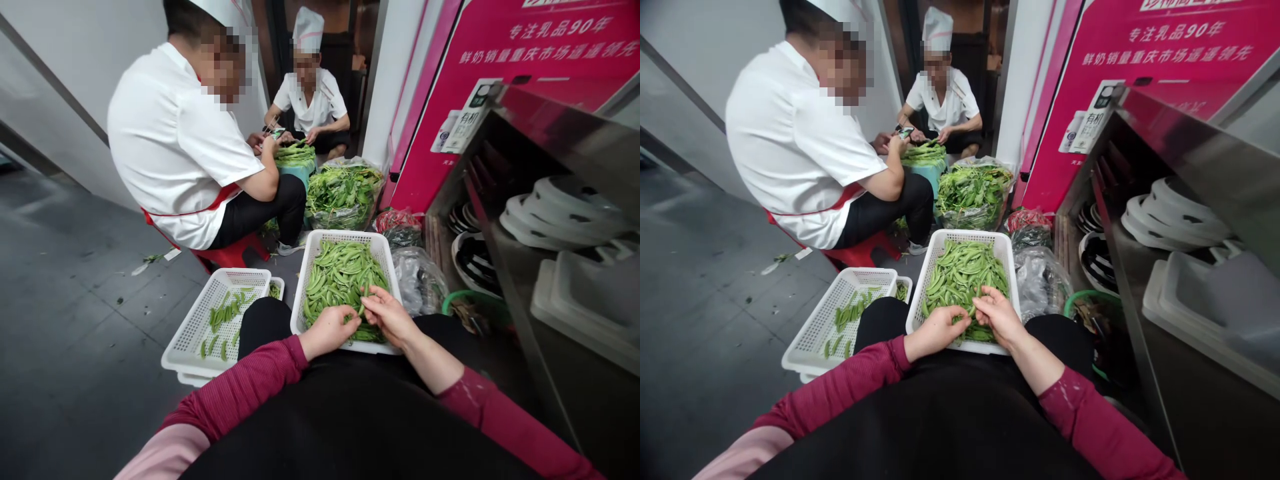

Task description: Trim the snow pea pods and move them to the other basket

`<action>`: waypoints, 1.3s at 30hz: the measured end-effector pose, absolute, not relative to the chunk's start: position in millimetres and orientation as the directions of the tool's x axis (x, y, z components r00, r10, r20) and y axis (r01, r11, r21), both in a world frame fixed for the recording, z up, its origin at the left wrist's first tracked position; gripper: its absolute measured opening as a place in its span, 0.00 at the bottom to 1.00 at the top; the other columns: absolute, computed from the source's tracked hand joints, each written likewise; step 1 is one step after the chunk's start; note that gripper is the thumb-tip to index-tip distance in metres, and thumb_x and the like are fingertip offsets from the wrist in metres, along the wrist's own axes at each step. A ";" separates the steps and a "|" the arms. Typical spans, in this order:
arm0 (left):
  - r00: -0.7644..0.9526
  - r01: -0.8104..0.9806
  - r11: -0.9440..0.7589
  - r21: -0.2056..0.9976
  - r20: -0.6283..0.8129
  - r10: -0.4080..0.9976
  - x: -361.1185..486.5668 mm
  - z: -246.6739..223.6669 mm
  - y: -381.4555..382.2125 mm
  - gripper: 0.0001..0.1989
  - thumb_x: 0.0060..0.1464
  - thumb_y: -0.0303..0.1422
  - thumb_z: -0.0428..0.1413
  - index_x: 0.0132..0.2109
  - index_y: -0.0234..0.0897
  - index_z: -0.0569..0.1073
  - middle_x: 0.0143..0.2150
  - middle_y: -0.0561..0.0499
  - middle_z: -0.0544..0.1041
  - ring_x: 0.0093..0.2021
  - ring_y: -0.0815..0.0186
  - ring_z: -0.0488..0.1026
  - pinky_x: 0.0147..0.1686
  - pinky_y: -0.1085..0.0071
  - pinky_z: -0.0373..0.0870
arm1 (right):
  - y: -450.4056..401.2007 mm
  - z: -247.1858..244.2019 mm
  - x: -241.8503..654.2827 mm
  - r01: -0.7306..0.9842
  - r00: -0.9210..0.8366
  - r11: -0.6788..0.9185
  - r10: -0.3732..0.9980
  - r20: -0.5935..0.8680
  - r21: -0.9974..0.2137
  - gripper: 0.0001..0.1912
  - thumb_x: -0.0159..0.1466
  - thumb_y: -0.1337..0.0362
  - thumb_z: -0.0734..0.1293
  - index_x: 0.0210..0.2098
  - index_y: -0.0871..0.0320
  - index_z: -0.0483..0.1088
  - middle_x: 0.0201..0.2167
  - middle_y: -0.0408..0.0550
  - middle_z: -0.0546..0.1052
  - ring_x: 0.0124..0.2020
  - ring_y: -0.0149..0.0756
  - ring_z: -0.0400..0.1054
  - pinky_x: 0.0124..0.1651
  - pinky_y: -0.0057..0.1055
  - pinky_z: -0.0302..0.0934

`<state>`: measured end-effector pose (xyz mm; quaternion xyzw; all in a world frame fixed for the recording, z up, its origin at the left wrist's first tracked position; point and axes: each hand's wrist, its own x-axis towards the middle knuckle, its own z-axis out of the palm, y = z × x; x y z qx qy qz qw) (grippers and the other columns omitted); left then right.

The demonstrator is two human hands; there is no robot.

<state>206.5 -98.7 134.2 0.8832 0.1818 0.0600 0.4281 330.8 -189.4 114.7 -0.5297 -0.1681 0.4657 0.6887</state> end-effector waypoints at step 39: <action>0.988 0.093 -0.965 0.247 0.095 0.120 197.7 157.2 -85.9 0.14 0.53 0.31 0.42 0.44 0.34 0.66 0.34 0.46 0.69 0.32 0.66 0.69 0.34 0.70 0.66 | -222.0 136.9 340.7 -0.367 0.034 -0.405 0.894 -0.448 -0.837 0.13 0.50 0.58 0.66 0.28 0.63 0.69 0.11 0.34 0.58 0.10 0.19 0.42 0.13 0.22 0.36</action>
